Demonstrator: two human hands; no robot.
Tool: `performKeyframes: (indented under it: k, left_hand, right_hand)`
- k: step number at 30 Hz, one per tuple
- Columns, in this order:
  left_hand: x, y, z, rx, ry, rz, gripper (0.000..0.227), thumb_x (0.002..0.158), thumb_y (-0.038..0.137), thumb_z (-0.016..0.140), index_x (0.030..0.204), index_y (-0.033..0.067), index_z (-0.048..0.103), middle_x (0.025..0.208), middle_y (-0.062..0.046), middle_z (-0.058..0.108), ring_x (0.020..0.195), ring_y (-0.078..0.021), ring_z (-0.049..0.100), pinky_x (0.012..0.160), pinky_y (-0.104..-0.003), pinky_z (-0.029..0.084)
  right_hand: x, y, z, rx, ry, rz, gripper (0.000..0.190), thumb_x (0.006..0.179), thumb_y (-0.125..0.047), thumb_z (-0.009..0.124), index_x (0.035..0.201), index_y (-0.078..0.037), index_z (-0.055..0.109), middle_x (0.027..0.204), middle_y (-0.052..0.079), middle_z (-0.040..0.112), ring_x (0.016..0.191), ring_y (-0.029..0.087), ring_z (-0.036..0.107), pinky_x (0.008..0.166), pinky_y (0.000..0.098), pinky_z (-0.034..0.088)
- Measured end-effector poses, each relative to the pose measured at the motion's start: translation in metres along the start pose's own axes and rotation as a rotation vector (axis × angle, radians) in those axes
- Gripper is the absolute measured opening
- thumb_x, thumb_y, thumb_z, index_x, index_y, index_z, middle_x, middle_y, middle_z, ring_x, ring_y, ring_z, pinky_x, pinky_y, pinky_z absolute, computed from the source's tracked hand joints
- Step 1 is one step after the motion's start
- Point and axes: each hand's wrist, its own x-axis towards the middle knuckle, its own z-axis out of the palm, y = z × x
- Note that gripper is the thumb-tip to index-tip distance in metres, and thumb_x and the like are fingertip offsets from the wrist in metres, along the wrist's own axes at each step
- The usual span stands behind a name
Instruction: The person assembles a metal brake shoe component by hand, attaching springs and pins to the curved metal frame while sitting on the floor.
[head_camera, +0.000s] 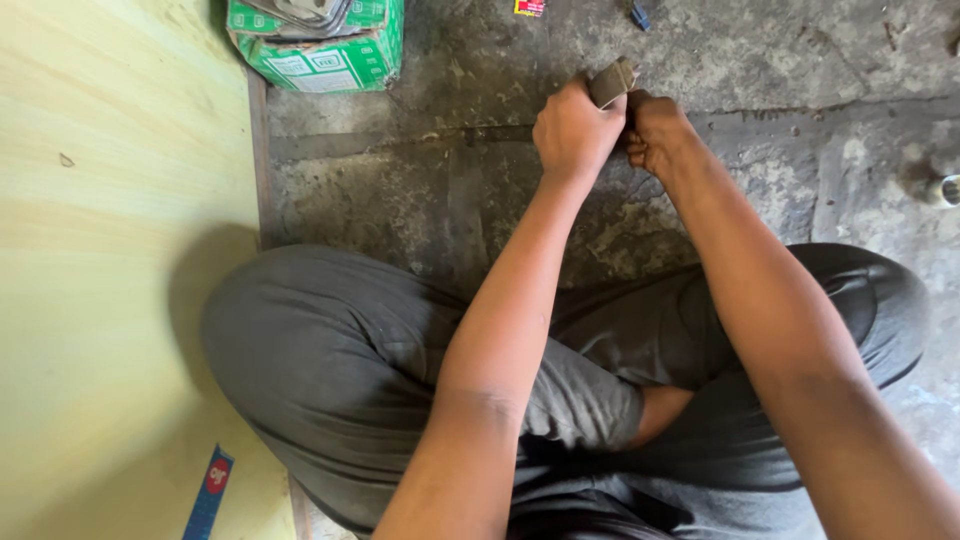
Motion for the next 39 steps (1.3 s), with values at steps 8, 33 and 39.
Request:
performKeyframes:
  k: [8,33,39]
  left_hand:
    - [-0.003,-0.002,0.0,-0.017,0.028,0.033,0.036,0.08,0.044,0.072,0.093,0.0107,0.076,0.085,-0.017,0.077,0.084,-0.039,0.075,0.076,-0.05,0.059]
    - [-0.003,0.003,-0.005,0.005,0.072,0.031,0.04,0.077,0.048,0.071,0.089,0.01,0.075,0.083,-0.02,0.075,0.083,-0.0434,0.073,0.075,-0.054,0.057]
    - [-0.006,0.001,0.003,0.033,0.034,0.009,0.04,0.08,0.049,0.071,0.087,0.0101,0.076,0.083,-0.02,0.076,0.084,-0.0424,0.073,0.078,-0.053,0.058]
  right_hand:
    - [0.001,0.012,-0.002,-0.034,0.044,0.003,0.056,0.108,-0.055,0.04,0.066,-0.017,0.039,0.05,-0.004,0.032,0.041,0.011,0.023,0.04,0.0311,0.019]
    - [0.009,0.013,-0.001,-0.008,0.118,0.013,0.056,0.106,-0.056,0.047,0.069,-0.014,0.046,0.051,-0.001,0.034,0.039,0.014,0.025,0.038,0.0352,0.018]
    - [0.018,0.024,-0.002,0.121,0.174,-0.162,0.04,0.104,-0.039,0.054,0.076,-0.014,0.067,0.056,-0.002,0.06,0.041,0.012,0.051,0.037,0.0353,0.038]
